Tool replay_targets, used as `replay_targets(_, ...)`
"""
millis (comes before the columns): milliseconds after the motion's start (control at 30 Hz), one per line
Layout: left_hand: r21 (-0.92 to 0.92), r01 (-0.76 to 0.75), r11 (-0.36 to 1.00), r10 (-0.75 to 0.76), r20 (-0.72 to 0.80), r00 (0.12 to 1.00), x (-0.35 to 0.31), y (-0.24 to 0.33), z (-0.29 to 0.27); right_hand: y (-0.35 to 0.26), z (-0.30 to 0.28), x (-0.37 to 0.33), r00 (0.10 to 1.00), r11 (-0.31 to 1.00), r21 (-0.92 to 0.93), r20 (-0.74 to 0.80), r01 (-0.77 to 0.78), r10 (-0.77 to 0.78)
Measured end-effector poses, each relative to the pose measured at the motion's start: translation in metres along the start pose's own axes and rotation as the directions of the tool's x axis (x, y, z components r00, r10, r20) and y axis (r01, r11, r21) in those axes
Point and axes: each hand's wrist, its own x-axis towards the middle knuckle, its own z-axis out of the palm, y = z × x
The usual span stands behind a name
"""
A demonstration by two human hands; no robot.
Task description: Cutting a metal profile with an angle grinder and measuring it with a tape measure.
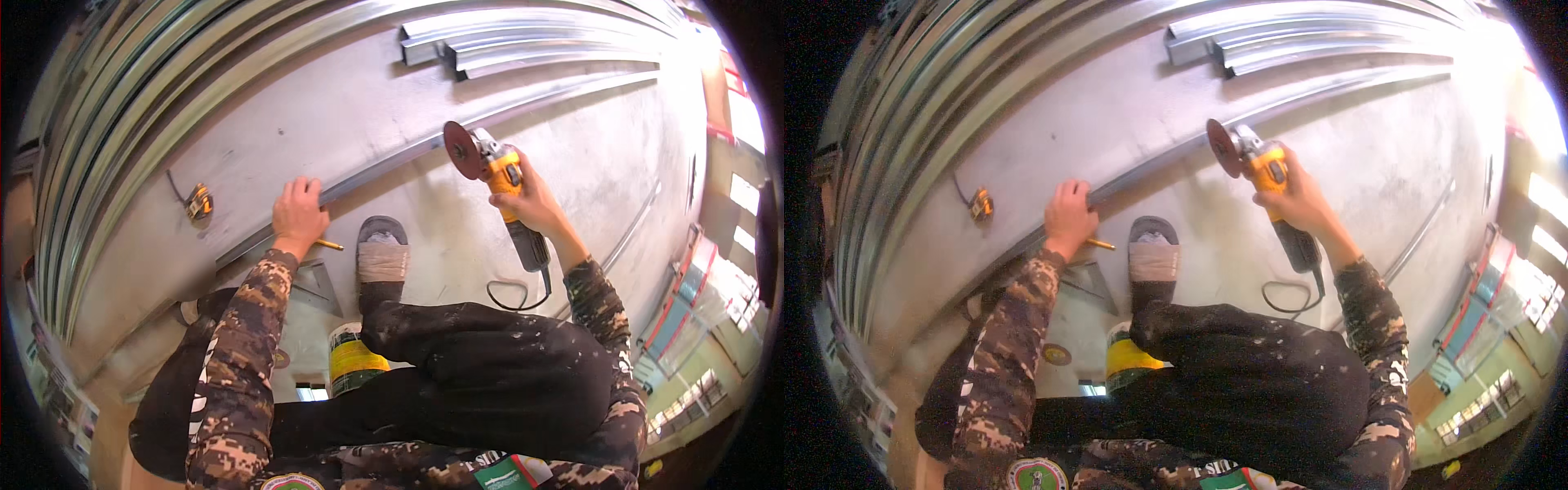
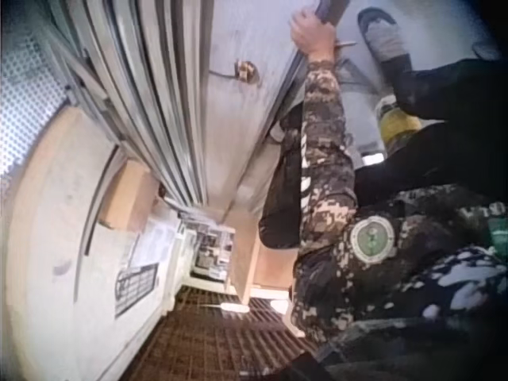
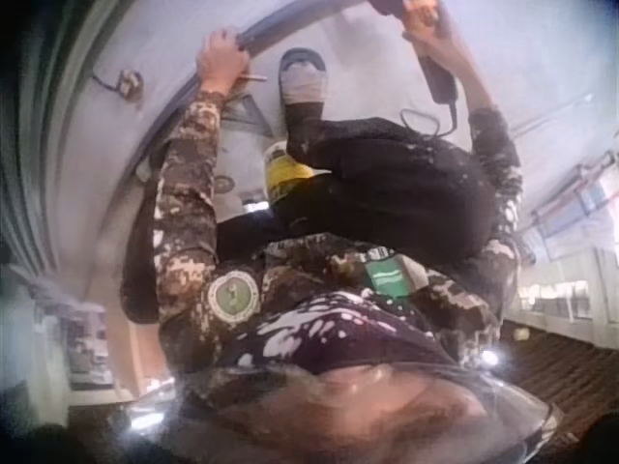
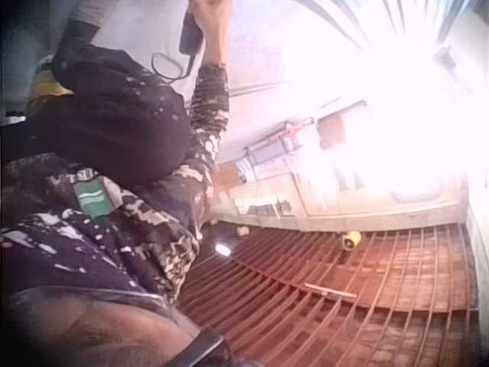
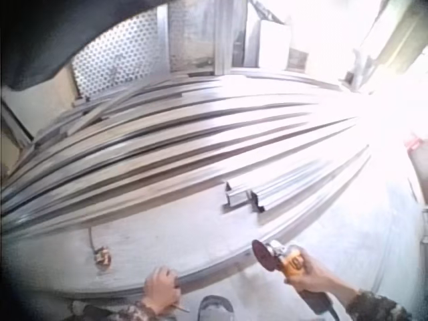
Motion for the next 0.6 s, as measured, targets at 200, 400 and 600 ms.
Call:
replay_targets(200,0.038,-0.013,0.999,0.013,-0.003,1.0,0.002,0.002,-0.011,-0.01,0.004,-0.007,0.996,0.999,-0.03,0.083,-0.023,0.025)
replay_targets(400,0.012,-0.027,1.0,0.027,-0.024,0.999,-0.002,0.001,-0.01,0.0,0.016,-0.01,0.998,0.996,-0.086,0.069,-0.006,0.012)
replay_targets(600,0.05,-0.019,0.999,0.019,0.008,1.0,-0.001,0.002,-0.011,-0.007,0.016,-0.011,0.997,0.996,-0.085,0.078,-0.019,0.025)
